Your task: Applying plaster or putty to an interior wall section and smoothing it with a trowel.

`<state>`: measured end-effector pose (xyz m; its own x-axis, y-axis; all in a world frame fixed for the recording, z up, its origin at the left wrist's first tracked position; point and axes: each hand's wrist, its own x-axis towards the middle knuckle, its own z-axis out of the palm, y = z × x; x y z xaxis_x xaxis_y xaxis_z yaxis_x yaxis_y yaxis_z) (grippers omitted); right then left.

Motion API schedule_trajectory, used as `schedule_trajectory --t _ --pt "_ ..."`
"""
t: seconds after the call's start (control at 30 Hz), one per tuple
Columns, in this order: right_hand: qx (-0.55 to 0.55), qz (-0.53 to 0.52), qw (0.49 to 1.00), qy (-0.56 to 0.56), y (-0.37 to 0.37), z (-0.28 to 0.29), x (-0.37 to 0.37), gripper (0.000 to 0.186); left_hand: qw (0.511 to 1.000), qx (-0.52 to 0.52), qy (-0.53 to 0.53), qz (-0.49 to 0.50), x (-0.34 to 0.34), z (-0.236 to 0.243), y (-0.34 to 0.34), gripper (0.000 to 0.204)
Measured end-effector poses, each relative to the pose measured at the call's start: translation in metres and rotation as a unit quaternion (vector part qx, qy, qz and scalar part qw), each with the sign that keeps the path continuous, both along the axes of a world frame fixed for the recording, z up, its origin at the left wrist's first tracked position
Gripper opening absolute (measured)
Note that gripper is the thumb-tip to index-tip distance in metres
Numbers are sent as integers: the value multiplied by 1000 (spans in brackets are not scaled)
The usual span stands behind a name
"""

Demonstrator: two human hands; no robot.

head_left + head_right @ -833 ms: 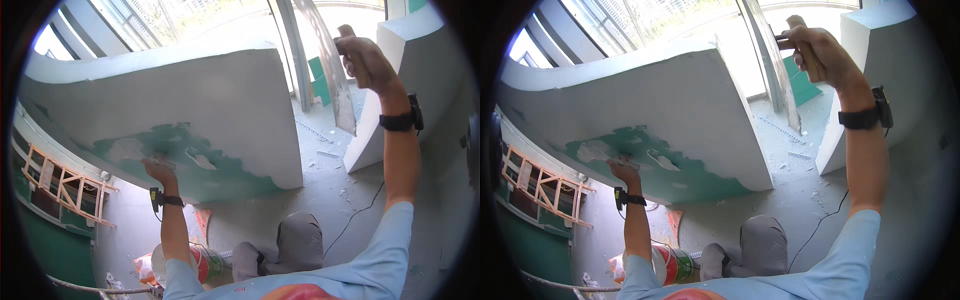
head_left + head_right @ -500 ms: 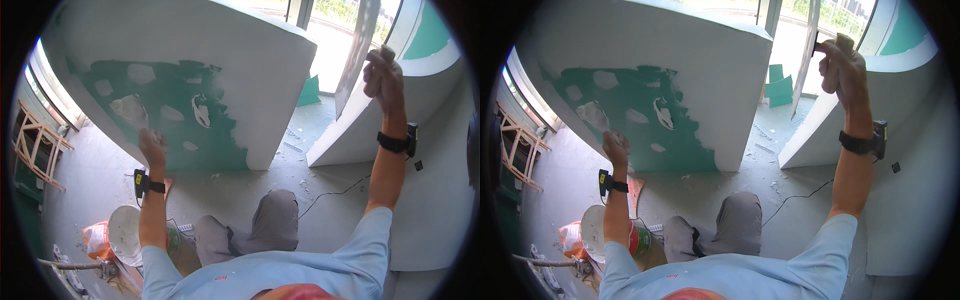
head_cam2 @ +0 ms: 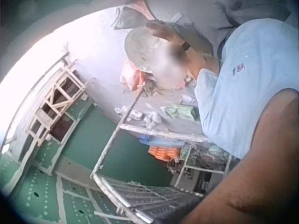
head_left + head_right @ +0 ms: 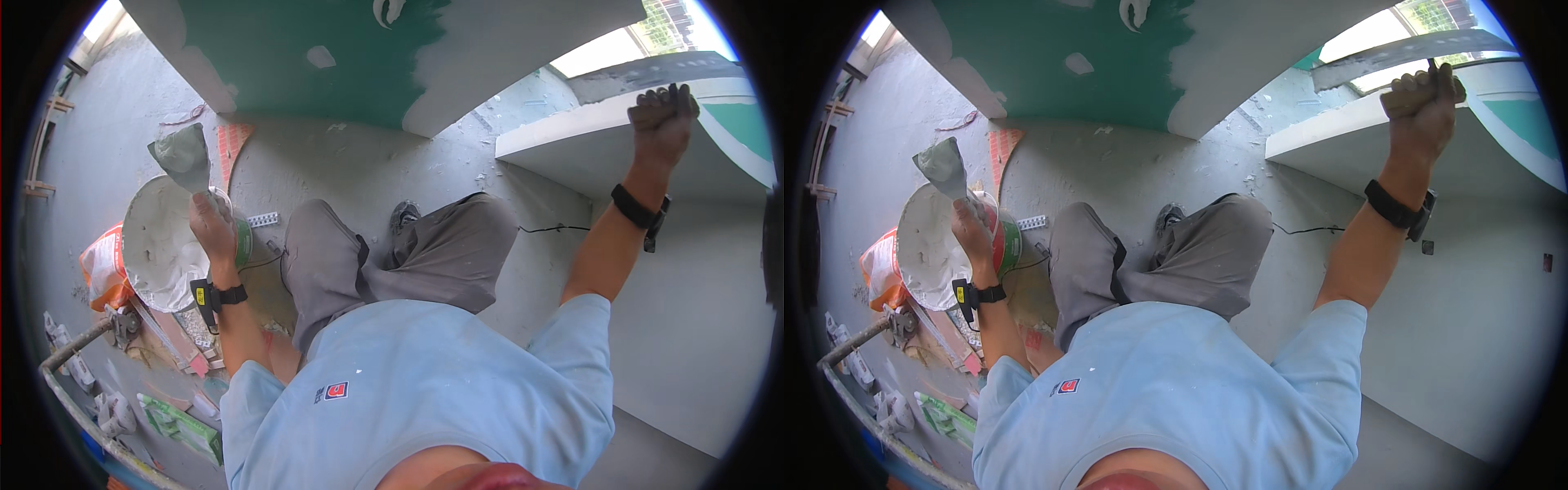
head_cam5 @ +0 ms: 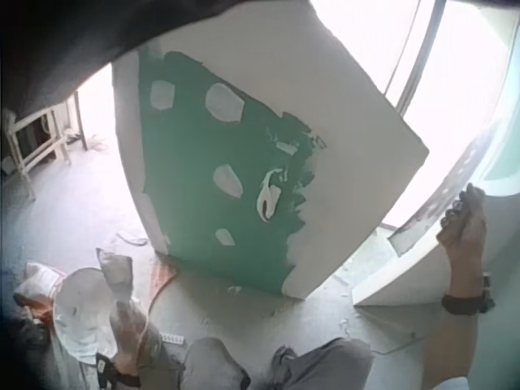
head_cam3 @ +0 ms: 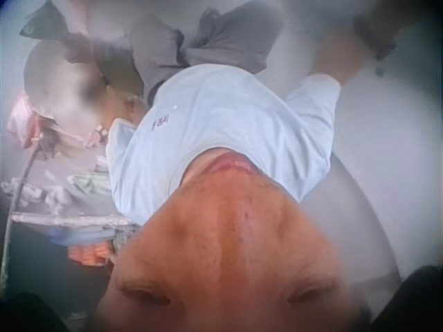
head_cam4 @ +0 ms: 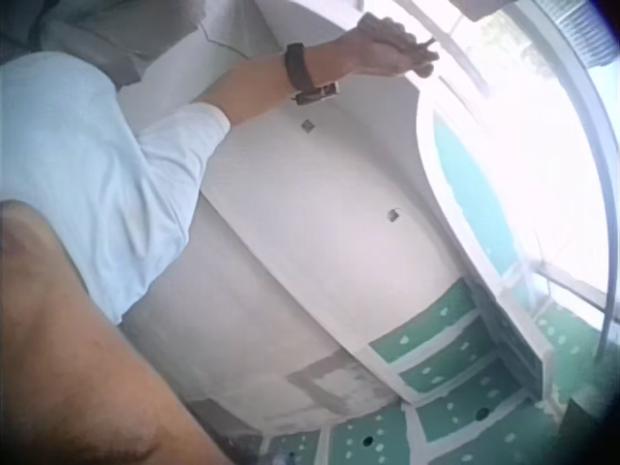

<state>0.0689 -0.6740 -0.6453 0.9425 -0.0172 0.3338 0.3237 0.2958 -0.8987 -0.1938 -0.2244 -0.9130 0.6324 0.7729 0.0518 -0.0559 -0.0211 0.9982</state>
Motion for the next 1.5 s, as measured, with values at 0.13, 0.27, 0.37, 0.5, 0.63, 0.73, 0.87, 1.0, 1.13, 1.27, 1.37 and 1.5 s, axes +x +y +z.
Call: schedule_trajectory --t 0.13,0.27,0.37,0.5,0.63,0.73,0.87,1.0,1.13,1.27,1.37,1.5 --pt "-109 -43 993 19 36 8 -36 10 998 -56 10 21 -39 -11 6 43" --pt "-64 238 968 -43 85 -17 -63 25 995 -51 -26 77 -72 8 25 39" --pt "-137 432 891 28 166 -67 -86 35 995 44 24 90 -101 32 64 31" --pt "-155 433 878 134 244 -117 -120 34 902 300 266 158 -148 53 108 32" --pt "-154 436 885 62 272 -160 -105 28 737 383 555 48 -145 60 147 36" --pt "-163 441 872 135 277 -175 -106 25 635 424 643 -66 -129 51 151 36" --pt "-160 458 862 149 284 -168 -106 26 538 473 659 -228 -88 -18 152 22" --pt "-170 449 869 123 274 -169 -94 27 535 480 614 -327 -62 -42 138 28" --pt "-161 425 873 177 269 -165 -89 28 565 431 635 -301 -56 -28 134 34" --pt "-150 438 867 185 278 -163 -90 29 588 414 627 -300 -54 -2 136 33" --pt "-159 458 859 165 287 -168 -90 27 609 487 553 -293 -64 24 159 30" --pt "-155 447 863 177 296 -175 -96 28 614 508 526 -296 -75 38 171 32"
